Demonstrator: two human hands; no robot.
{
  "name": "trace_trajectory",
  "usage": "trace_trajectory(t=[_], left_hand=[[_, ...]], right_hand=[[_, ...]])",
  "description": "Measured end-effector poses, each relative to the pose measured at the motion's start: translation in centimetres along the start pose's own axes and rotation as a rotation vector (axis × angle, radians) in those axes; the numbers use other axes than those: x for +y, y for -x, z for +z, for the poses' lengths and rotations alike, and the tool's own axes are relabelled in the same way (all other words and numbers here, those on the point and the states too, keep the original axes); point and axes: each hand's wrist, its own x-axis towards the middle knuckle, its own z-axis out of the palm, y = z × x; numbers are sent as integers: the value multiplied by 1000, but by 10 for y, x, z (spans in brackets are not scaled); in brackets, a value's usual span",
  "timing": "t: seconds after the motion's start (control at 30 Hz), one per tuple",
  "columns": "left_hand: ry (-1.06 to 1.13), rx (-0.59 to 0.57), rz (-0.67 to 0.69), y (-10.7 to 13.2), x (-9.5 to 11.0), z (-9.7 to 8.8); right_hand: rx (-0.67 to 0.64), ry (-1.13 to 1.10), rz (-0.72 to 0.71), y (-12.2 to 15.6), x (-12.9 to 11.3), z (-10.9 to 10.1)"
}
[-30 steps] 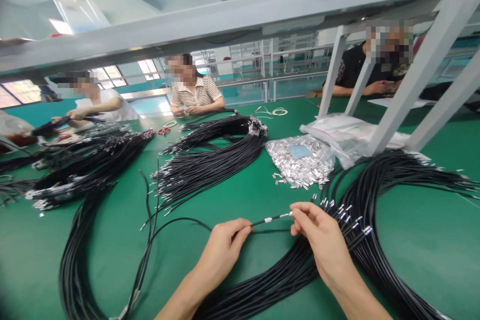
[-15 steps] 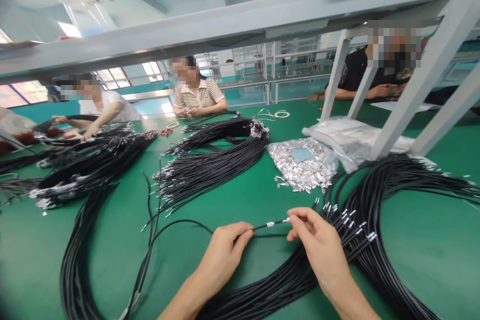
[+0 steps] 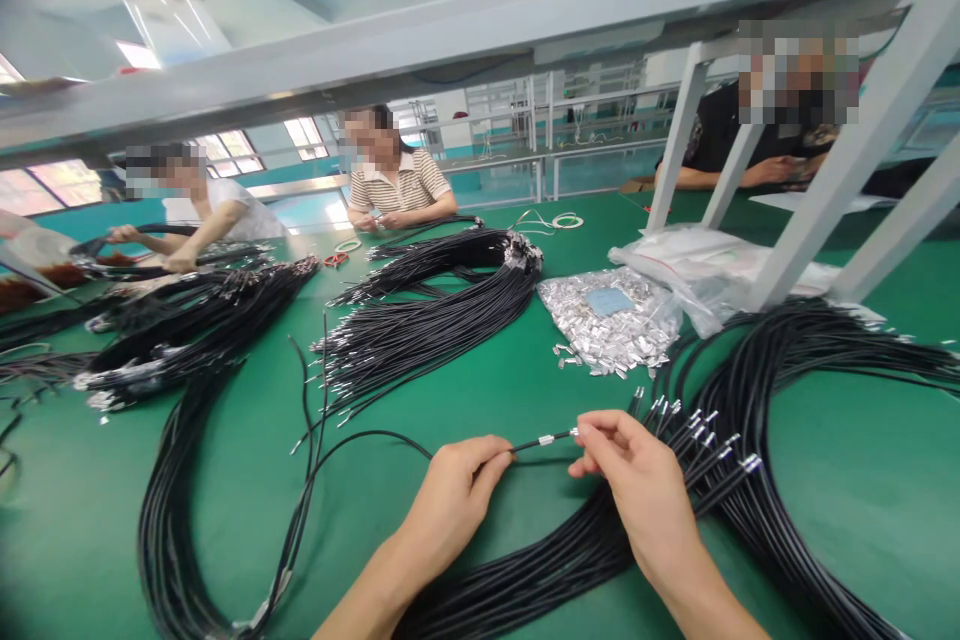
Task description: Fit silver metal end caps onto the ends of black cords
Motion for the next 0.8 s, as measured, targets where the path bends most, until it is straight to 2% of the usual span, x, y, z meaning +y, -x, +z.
trace_trajectory(t=[0.1,0.2,0.27,0.43,0.6,0.7,0.8], left_hand=[[-17,-11,14,0,0,0],[-33,-31,23,1,1,0],[-34,-41,24,2,2,0],[-30,-20,20,2,0,1],[-46,3,42,2,1,3],[-131,64,120,2,16,6],[-283,64,238,0,39,10]], right_hand=[[-103,-13,41,-1,1,-1],[-240,150,-3,0,0,-3],[-280,213,-21,0,-1,-3],[-281,226,-4,-3,-1,-10],[-324,326,-82,-3,-2,-12],[-324,363,-151,4,-7,-14],[-278,494,-245,12,-7,-22]])
